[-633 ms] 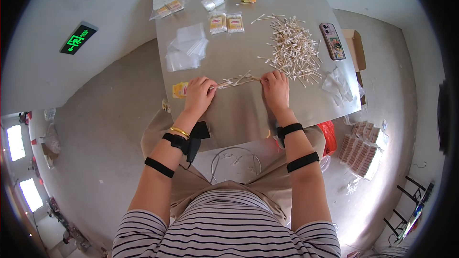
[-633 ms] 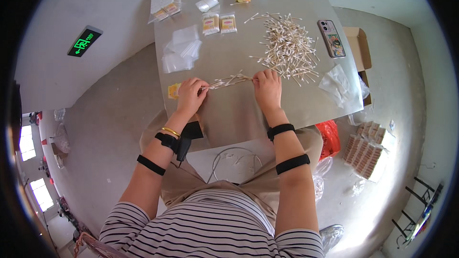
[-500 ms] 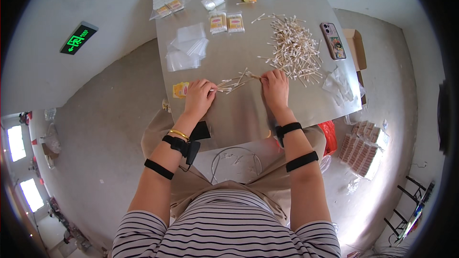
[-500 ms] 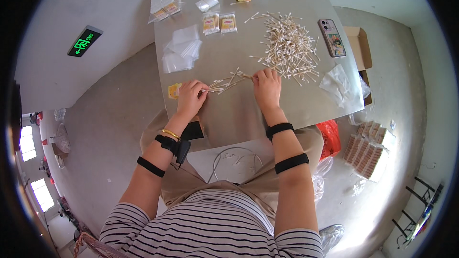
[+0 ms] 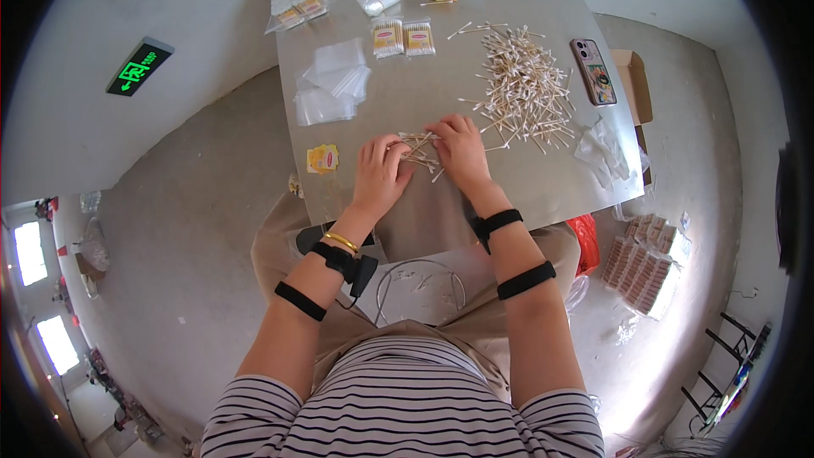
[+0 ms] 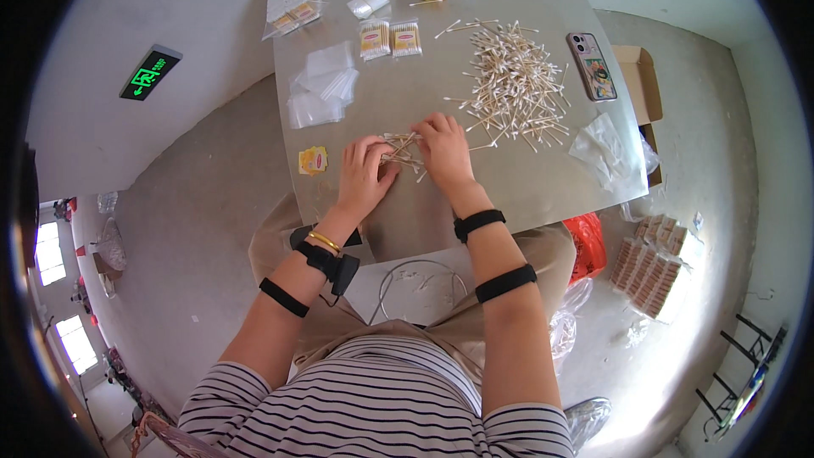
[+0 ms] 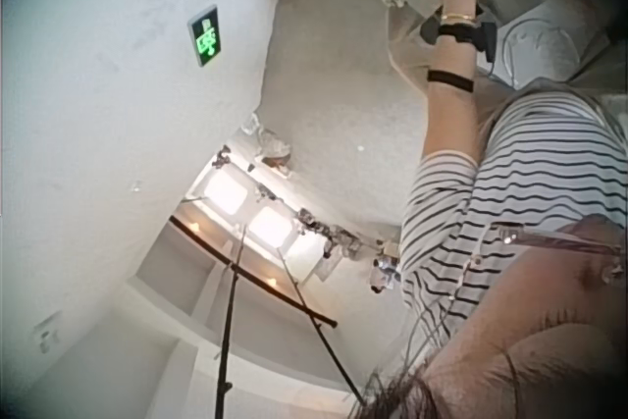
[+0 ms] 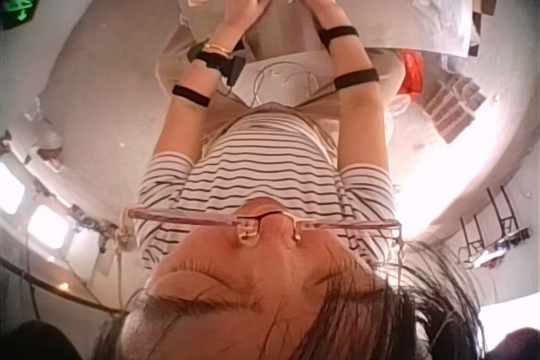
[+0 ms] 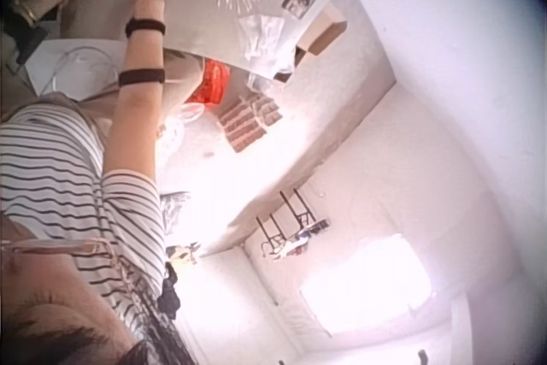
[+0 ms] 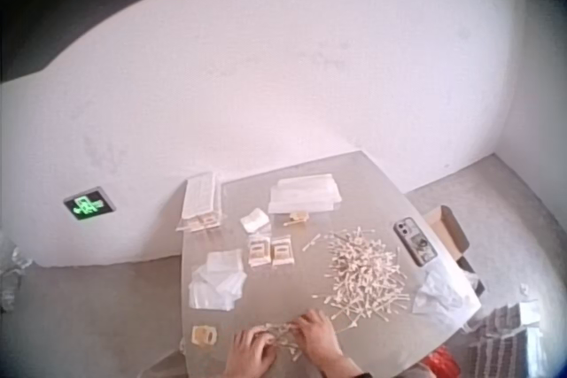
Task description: Sort and align a pile of cotton swabs on a table into neat rows.
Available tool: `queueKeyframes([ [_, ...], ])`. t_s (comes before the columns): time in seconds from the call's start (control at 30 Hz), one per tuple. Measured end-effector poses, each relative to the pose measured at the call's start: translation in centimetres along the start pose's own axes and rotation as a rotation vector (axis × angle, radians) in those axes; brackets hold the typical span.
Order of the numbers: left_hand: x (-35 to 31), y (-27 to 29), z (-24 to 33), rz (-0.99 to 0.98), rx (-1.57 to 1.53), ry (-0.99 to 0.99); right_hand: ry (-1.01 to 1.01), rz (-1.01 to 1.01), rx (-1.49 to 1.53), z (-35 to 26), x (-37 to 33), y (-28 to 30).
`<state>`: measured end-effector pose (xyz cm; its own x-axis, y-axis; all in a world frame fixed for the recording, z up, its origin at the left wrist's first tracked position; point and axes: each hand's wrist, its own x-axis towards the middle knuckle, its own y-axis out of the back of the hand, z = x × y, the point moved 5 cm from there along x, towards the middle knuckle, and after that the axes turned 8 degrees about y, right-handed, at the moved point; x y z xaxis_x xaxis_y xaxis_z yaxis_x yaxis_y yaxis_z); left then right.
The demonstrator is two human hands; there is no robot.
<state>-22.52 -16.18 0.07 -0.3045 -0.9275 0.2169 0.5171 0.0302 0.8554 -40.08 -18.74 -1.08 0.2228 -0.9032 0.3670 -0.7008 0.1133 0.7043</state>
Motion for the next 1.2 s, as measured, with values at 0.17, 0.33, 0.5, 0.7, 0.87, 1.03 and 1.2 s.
queueKeyframes([
  [0.17, -0.3, -1.6, 1.0, -0.127, 0.123, -0.087, -0.076, 0.094, 0.017, -0.3, -1.5, 2.1],
  [0.33, 1.6, -3.3, -0.1, -0.164, 0.312, -0.094, -0.067, 0.054, -0.079, -1.1, -3.7, 2.0],
  [0.5, 3.5, -3.4, -0.1, -0.209, 0.289, -0.042, -0.057, 0.034, -0.128, -1.0, -4.5, 1.8],
  [0.7, 3.9, -3.5, 0.2, -0.241, 0.242, 0.004, -0.082, -0.018, -0.139, -0.2, -4.6, 1.9],
  [0.87, 1.3, -3.4, 0.3, -0.187, 0.169, 0.007, -0.065, -0.067, -0.184, -0.6, -4.7, 1.6],
  [1.03, -0.5, -4.0, 1.3, -0.238, 0.141, -0.056, -0.070, -0.036, -0.158, -1.3, -4.9, 0.9],
  [1.2, -1.2, -3.9, 1.2, -0.256, 0.264, -0.076, -0.068, -0.046, -0.137, -2.0, -5.0, -0.3],
])
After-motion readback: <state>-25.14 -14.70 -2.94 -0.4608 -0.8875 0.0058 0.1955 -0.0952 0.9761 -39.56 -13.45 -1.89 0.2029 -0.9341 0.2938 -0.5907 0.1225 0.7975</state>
